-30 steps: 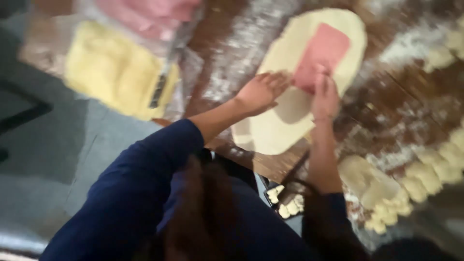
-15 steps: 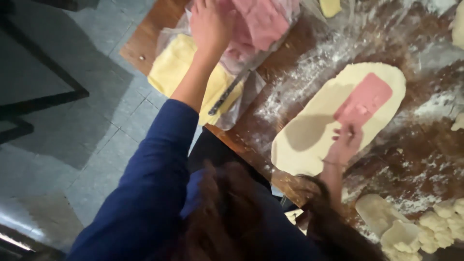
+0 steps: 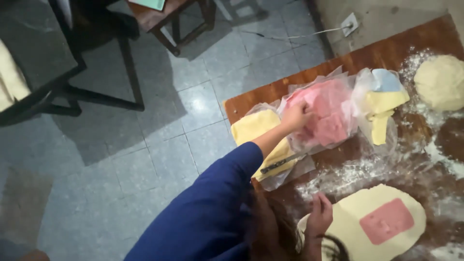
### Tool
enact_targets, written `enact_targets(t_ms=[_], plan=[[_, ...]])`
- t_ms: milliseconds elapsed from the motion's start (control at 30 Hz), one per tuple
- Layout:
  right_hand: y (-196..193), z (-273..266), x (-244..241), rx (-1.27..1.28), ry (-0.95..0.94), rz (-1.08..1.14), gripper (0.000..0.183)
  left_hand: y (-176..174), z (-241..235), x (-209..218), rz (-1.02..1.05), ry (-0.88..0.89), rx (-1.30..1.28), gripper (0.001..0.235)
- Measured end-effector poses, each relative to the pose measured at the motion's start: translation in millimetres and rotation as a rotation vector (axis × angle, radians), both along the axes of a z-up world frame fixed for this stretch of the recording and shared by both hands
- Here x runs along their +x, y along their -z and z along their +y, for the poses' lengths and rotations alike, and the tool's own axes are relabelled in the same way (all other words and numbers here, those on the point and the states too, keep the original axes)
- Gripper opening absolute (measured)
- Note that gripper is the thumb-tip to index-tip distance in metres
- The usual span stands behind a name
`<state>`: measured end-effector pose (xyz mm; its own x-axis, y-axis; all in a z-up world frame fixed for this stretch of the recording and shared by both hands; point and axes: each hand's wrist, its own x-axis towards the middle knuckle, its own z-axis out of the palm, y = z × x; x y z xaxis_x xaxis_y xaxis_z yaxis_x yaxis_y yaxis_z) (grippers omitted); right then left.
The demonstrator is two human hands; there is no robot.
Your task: The recorder prepares pastries by rolling out dough, adding ham and cheese fillings, and then rolling the dough around the filling before placing them on a baking tray.
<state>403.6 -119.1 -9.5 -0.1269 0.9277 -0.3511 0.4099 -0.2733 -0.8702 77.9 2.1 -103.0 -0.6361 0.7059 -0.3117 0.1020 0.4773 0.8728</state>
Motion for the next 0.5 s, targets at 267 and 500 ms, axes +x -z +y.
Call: enact_targets(t_ms=[267, 500], plan=[[-36, 28, -36, 0.018, -0.02, 0.045, 0.032, -44, 10, 58, -0.313, -0.014, 0.394, 0.034], [-116, 41, -65, 0.407, -0.23, -0.012, 0.056, -168, -61, 115, -0.162, 0.141, 0.333, 0.034]])
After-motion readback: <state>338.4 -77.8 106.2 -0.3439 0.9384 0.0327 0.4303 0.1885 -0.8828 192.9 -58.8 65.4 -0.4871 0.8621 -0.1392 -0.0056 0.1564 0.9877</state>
